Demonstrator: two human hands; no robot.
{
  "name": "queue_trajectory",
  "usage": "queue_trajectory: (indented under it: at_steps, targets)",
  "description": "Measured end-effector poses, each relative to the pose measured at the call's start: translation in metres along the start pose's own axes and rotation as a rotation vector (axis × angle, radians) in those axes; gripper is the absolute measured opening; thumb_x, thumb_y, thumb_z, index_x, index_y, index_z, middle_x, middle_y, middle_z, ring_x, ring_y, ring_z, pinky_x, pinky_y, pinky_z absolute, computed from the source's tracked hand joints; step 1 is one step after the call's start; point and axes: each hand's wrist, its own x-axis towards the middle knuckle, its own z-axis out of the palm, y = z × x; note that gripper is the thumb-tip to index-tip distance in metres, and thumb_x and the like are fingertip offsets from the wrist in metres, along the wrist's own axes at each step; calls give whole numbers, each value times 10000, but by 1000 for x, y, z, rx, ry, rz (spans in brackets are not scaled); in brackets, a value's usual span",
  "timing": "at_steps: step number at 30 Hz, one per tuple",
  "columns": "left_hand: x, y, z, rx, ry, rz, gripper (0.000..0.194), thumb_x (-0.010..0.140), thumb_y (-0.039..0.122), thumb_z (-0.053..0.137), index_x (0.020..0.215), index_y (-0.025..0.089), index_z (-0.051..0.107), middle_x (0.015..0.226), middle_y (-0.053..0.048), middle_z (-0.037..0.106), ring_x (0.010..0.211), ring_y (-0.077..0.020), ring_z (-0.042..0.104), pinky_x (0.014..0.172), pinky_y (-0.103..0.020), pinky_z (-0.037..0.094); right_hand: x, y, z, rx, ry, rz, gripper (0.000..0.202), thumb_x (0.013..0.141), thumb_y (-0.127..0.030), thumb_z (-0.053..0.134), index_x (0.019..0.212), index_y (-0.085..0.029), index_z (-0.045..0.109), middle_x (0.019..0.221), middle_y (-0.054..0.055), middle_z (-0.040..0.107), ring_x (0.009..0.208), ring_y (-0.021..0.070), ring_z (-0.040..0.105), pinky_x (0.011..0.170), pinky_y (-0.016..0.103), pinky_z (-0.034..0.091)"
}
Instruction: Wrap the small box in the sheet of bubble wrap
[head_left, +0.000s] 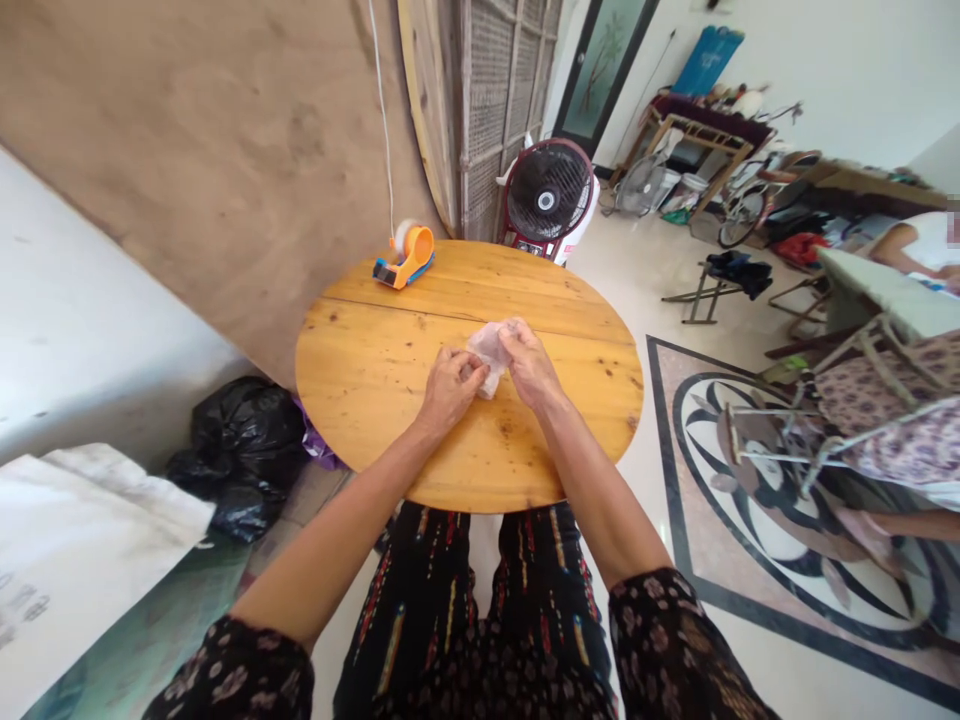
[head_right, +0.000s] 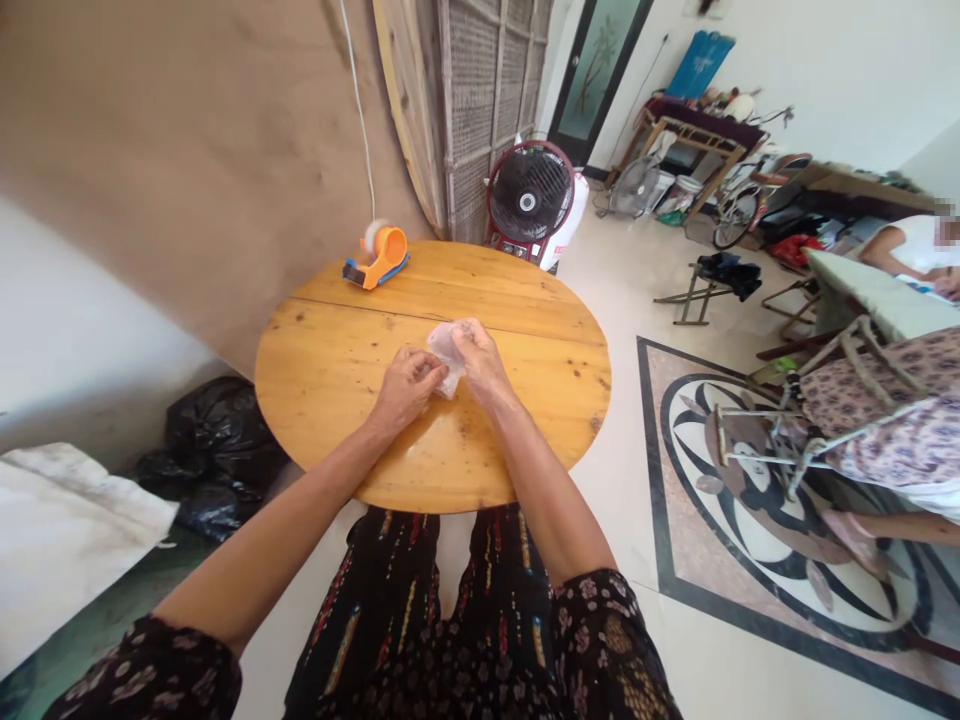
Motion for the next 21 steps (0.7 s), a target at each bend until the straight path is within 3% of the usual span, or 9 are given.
queue_trajectory:
  at_steps: [4,10,16,21]
  targets:
    - [0,1,0,0,10,-5,92,838,229,626,756,192,642,883,-37,553,912,-184,563,900,-331,480,-11,5,10,85,71,-35,454,826,-692,544,892,-260,423,864,19,603,816,170,589,763,284,514]
    - [0,-4,1,10,-1,16,94,848,257,625,786,190,648,881,-36,564,919,-189,568,882,-331,479,-26,16,23,151,153,-115,348,864,-583,521,953,-256,442,948,29,612,860,159,608,799,272,518]
    - [1,-3,0,17,8,16,126,845,286,612,793,185,668,836,-42,600,916,-204,568,866,-332,478,-33,18,27,98,186,-129,365,895,-609,466,953,-249,454,994,51,636,927,167,622,843,287,514]
    - [3,-4,-9,-152,-60,-1,183,805,319,601,796,163,697,783,-37,650,818,-199,600,778,-315,490,-34,33,27,61,201,-223,354,909,-587,506,963,-238,494,1008,44,635,938,156,617,895,288,499]
